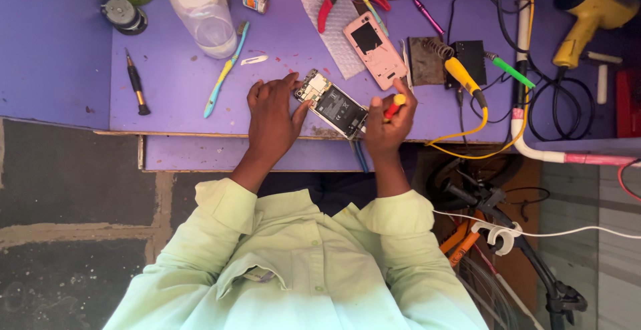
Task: The person uses a small screwdriver to adjust internal components of a disassembled white smartphone on a purple workbench. They repeatedly open and close the device, probe the battery and motherboard area, and test the screen while the phone is connected to a charging cable.
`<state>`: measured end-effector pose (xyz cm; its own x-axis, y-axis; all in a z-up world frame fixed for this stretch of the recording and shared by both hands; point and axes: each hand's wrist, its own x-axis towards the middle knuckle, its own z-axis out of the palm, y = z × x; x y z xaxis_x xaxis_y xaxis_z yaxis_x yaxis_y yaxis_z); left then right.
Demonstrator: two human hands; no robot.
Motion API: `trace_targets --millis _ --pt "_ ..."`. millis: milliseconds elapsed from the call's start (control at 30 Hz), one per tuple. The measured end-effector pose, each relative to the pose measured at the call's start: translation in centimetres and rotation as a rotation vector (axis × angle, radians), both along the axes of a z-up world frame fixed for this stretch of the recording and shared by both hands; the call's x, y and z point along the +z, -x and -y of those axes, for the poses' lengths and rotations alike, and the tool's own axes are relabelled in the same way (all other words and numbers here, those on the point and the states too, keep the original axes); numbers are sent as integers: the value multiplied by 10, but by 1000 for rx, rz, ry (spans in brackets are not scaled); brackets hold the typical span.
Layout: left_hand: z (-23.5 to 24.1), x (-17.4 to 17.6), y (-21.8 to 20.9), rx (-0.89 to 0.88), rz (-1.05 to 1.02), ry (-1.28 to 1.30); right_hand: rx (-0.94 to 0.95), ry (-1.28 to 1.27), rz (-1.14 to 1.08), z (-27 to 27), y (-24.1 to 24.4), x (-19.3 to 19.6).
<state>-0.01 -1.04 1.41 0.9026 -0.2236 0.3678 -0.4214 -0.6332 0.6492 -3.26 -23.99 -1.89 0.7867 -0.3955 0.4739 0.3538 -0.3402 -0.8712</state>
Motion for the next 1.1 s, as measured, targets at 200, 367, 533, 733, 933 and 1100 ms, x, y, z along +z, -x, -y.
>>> trace_targets --millis 200,367,533,733,933,1100 --pt "1 4 1 2 55 -5 191 -91 92 62 1 -32" --pt "1 -5 -1 15 81 -18 99 -2 -4 81 3 -33" --pt "1 -4 0 16 -12 39 288 -236 -111 33 11 5" --pt "1 -9 -2 17 -15 42 187 788 -244 -3 22 53" --pt "-1 -12 -4 0 -44 88 129 801 -362 -17 16 62" --pt "-2 -16 -13 -33 -99 180 120 781 -402 -10 6 57"
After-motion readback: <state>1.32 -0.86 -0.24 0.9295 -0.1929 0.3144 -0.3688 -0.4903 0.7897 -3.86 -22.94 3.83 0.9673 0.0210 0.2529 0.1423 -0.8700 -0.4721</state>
